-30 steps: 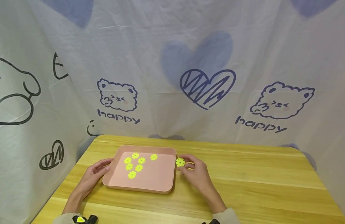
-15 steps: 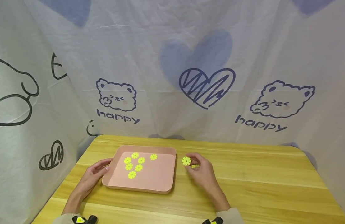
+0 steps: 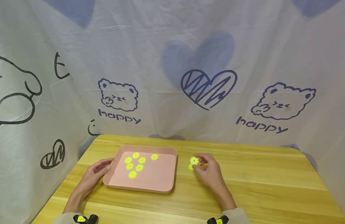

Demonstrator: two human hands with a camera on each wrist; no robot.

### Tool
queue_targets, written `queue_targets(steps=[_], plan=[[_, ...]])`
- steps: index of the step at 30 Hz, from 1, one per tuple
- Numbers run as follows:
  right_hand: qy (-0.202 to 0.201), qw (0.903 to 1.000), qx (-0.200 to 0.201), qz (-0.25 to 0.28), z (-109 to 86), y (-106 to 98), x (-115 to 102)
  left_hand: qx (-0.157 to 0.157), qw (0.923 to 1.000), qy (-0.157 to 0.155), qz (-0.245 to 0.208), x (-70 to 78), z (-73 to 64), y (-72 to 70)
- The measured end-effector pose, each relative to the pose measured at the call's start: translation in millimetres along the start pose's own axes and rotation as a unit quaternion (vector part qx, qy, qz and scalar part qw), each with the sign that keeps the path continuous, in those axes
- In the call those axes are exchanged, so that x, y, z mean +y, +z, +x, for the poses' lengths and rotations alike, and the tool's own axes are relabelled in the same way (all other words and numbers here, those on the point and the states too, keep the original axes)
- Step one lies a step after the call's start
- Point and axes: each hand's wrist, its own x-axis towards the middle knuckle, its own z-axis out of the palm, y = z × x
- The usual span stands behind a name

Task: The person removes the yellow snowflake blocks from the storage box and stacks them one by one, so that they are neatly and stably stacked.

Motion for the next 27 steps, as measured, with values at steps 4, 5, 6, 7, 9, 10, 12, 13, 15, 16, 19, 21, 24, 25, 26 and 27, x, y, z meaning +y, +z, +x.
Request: queue_targets(steps=[4, 5, 6, 7, 9, 10, 12, 13, 15, 16, 19, 21, 24, 25, 26, 27], plan=[[-0.004, 0.9999, -0.004, -0.016, 1.0, -1, 6, -0.002, 1.0000, 0.006, 0.002, 0.5, -0.4, 0.3], [-0.004, 0.9998, -0.006, -0.019, 1.3, -1, 7, -0.003, 1.0000, 0.006, 0.002, 0.7, -0.4, 0.2], [-0.004, 0.9997, -0.008, -0.021, 1.7, 0, 8, -0.004, 1.0000, 0.006, 0.005, 0.8, -0.4, -0.2], [-0.002, 0.9997, -0.011, -0.022, 2.1, 0, 9, -0.003, 1.0000, 0.004, 0.005, 0.6, -0.1, -0.3], [0.002, 0.9995, -0.015, -0.028, 2.6, 1, 10, -0.001, 1.0000, 0.002, 0.005, 0.2, 0.5, -0.6], [0.005, 0.9993, -0.018, -0.033, 2.7, 1, 12, -0.001, 1.0000, 0.001, 0.004, 0.0, 0.7, -0.7], [0.010, 0.9988, -0.024, -0.041, 3.0, 2, 14, -0.003, 1.0000, 0.002, 0.004, -0.8, 1.1, -1.1], [0.013, 0.9985, -0.028, -0.044, 3.0, 3, 15, -0.002, 1.0000, 0.002, 0.002, -1.2, 1.4, -0.9], [0.015, 0.9981, -0.030, -0.052, 3.2, 4, 18, -0.003, 1.0000, 0.004, 0.001, -1.9, 1.4, -0.9], [0.017, 0.9979, -0.031, -0.054, 3.4, 4, 20, -0.005, 1.0000, 0.005, 0.002, -2.3, 1.5, -0.8], [0.019, 0.9974, -0.033, -0.062, 4.5, 7, 22, -0.003, 1.0000, 0.005, 0.003, -3.0, 1.5, -0.6], [0.020, 0.9970, -0.034, -0.067, 5.1, 8, 23, -0.003, 1.0000, 0.005, 0.004, -3.1, 1.5, -0.6], [0.027, 0.9961, -0.040, -0.073, 5.3, 10, 23, 0.000, 1.0000, 0.002, 0.004, -1.9, 1.2, -0.4], [0.030, 0.9958, -0.042, -0.076, 5.2, 11, 24, 0.001, 1.0000, 0.001, 0.003, -1.3, 1.0, -0.3], [0.033, 0.9955, -0.043, -0.078, 5.2, 11, 24, -0.001, 1.0000, 0.002, 0.004, -0.5, 0.8, -0.2], [0.036, 0.9952, -0.046, -0.079, 5.0, 12, 23, 0.000, 1.0000, 0.002, 0.003, -0.1, 0.8, -0.2]])
